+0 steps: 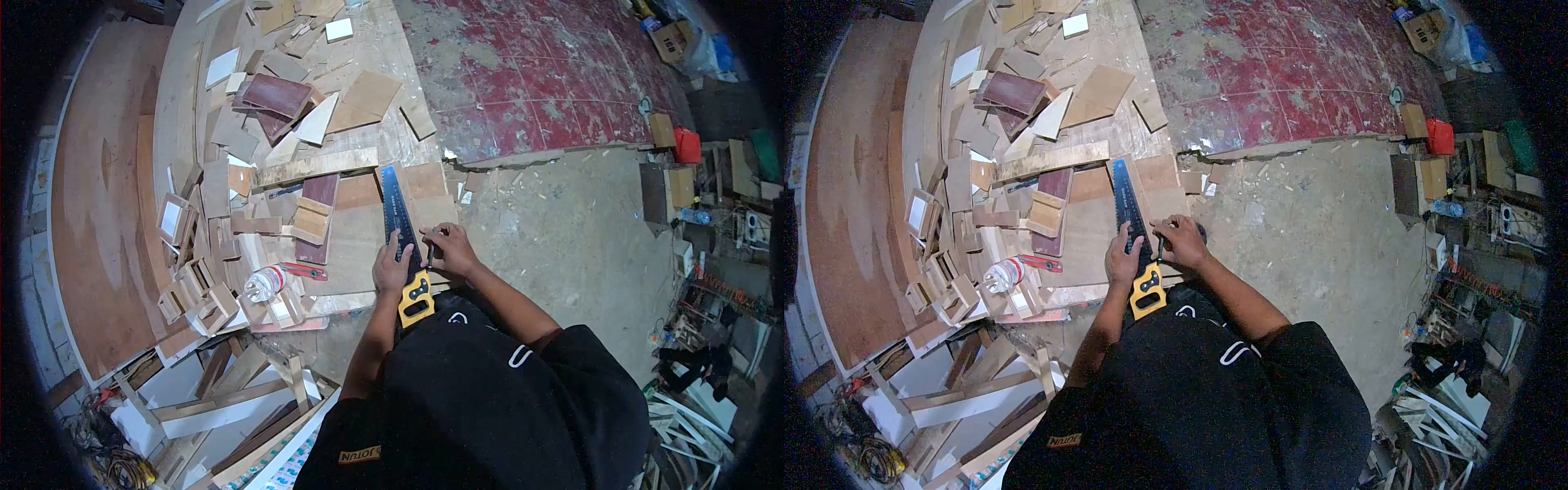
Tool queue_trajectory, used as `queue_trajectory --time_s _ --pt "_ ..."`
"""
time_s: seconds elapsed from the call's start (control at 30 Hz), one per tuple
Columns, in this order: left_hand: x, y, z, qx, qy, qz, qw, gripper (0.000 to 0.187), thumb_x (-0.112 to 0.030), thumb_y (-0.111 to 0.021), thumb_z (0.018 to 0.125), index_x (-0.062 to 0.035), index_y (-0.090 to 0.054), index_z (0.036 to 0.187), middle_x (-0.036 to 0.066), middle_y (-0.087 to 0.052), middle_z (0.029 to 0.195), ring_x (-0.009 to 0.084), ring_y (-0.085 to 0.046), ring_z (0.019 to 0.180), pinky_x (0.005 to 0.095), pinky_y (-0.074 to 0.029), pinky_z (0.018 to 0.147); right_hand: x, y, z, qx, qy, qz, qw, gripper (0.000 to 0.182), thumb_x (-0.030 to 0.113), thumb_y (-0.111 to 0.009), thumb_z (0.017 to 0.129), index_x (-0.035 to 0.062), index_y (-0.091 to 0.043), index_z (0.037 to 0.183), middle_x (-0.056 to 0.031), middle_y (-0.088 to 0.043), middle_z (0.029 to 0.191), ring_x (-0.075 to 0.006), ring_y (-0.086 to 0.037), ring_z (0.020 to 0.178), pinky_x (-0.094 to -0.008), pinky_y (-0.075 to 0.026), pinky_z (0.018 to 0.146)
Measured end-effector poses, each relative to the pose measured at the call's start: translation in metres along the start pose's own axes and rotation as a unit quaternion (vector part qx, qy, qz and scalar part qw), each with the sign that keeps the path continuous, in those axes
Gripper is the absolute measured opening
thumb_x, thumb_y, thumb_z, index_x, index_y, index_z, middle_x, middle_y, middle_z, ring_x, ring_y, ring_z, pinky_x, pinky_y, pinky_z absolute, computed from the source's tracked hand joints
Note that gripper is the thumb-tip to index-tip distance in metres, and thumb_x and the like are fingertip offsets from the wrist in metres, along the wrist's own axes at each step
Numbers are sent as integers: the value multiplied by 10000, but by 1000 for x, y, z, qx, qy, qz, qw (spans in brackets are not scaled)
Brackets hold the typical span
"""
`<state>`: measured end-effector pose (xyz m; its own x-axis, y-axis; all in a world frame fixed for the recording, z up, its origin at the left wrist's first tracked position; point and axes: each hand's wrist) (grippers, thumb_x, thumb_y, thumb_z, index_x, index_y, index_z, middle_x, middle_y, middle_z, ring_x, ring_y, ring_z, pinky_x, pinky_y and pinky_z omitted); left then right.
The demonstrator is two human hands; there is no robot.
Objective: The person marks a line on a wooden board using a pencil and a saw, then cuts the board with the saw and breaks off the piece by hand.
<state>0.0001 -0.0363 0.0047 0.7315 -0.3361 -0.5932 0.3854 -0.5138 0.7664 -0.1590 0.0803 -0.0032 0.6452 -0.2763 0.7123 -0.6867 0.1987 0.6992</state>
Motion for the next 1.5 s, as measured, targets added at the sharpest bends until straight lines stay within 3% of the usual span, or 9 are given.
queue_trajectory --time_s 0.1,0.3,0.5,0.73,0.83,0.9,1.23,1.43,1.5 --pt "2 -2 0 -14 -12 -16 1000 543 -406 -661 915 -204 -532 1402 172 -658 1025 352 -651 975 447 -517 848 -1 -2 0 2 1 -16 1000 853 472 -875 615 188 -577 1362 -75 -651 1161 -327 -497 1182 -456 -373 1014" --pt "0 0 0 -2 -10 -25 1000 537 -344 -681 917 -152 -525 1394 195 -669 1063 360 -649 994 437 -510 876 -3 -3 1 3 3 -10 1000 842 469 -865 634 182 -565 1367 -57 -662 1157 -321 -496 1184 -457 -371 1005" --pt "4 -4 0 -15 -14 -25 999 533 -400 -665 912 -198 -542 1390 161 -669 1025 342 -655 975 439 -522 841 -3 -3 0 2 -2 -15 1000 838 458 -868 632 186 -565 1364 -28 -672 1146 -322 -501 1188 -459 -371 1002" --pt "7 -6 1 -23 -24 -18 999 543 -404 -667 911 -202 -531 1396 165 -671 1021 343 -655 966 443 -522 831 -2 -2 1 4 2 -9 1000 844 444 -880 625 189 -566 1366 -31 -679 1134 -322 -508 1181 -458 -371 1012" --pt "3 -2 1 -26 -23 -7 999 541 -406 -667 912 -201 -530 1393 163 -669 1010 346 -654 954 447 -523 822 0 0 2 -12 18 -15 1000 813 439 -880 617 184 -591 1333 -75 -650 1144 -319 -517 1149 -447 -403 968" --pt "0 1 0 12 1 -23 1000 540 -375 -663 928 -134 -534 1393 205 -665 1102 367 -642 1017 429 -504 900 2 3 1 6 6 -13 1000 820 418 -884 617 185 -582 1343 -70 -652 1148 -318 -510 1163 -445 -401 971" --pt "-8 5 -2 25 32 -6 999 546 -403 -654 928 -160 -530 1401 204 -659 1070 366 -641 1007 437 -507 880 -1 -2 0 4 3 -22 1000 842 432 -873 627 190 -560 1371 -65 -640 1188 -314 -504 1181 -456 -385 995" --pt "-5 1 -3 13 19 4 1000 569 -406 -657 924 -179 -505 1422 203 -654 1053 378 -635 1001 445 -505 880 -11 5 1 23 22 6 999 767 386 -850 696 200 -552 1378 -40 -669 1168 -315 -504 1187 -461 -371 1028" --pt "-5 2 -4 -2 2 2 1000 573 -392 -665 920 -178 -501 1425 205 -652 1060 379 -632 1006 443 -505 885 -13 7 0 59 3 35 998 644 328 -796 786 196 -560 1370 -44 -657 1215 -313 -501 1213 -458 -364 1045"
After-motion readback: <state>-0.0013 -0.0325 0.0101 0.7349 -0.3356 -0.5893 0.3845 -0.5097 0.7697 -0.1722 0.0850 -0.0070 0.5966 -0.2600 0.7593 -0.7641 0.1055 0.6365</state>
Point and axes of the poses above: each hand's wrist, its own z-axis towards the middle knuckle, its own y-axis out of the back of the hand, x = y × z
